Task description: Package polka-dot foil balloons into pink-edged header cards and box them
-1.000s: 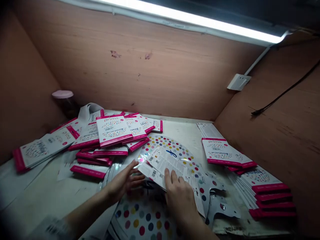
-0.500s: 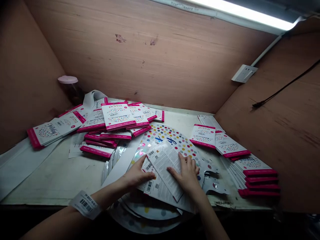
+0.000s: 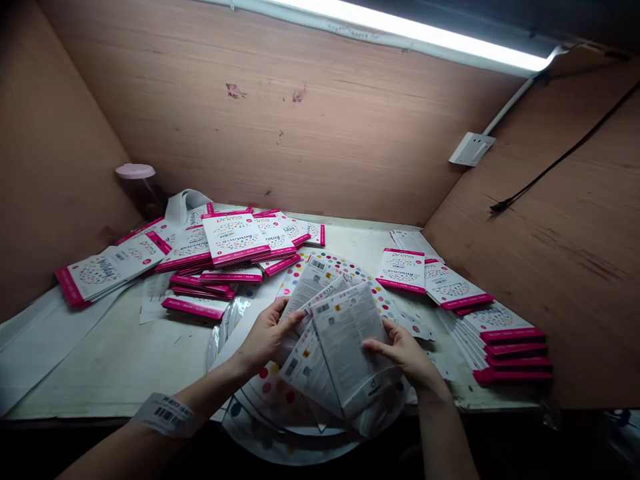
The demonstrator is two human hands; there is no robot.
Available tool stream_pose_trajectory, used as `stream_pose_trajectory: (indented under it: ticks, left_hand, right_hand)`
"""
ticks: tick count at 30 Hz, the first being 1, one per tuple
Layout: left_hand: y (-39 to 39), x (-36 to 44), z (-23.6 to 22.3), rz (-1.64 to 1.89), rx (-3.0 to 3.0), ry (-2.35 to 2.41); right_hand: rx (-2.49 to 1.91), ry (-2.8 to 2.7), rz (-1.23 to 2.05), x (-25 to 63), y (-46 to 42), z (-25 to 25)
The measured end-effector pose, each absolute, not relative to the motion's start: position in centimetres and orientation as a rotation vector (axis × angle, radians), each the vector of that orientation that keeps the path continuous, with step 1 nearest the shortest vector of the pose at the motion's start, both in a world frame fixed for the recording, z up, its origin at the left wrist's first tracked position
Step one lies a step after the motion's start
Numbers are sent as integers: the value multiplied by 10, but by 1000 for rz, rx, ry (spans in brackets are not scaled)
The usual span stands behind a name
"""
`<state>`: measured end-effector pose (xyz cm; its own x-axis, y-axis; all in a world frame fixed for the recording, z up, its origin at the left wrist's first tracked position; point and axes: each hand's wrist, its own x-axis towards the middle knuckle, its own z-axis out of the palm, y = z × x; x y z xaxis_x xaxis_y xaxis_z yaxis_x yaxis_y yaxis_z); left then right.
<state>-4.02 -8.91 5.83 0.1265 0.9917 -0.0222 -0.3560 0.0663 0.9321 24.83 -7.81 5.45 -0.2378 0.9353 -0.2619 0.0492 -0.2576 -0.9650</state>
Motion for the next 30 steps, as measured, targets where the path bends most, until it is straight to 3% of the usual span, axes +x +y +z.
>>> stream_pose_trajectory:
  ticks: [10, 17, 25, 30]
  left_hand:
    - [-96, -47, 63, 1233, 884, 961]
    - [-70, -63, 59, 1350, 838, 1093]
    - [-62, -71, 44, 1431, 767, 1126]
    - [-68, -63, 50, 1300, 850, 1037]
  right_hand:
    - [-1242, -922, 1432, 254, -87, 38]
    - [-1293, -967, 1734, 267, -100, 36]
    - [-1268, -307, 1011, 293, -104, -6]
    - [-1261, -609, 1204, 252, -88, 11]
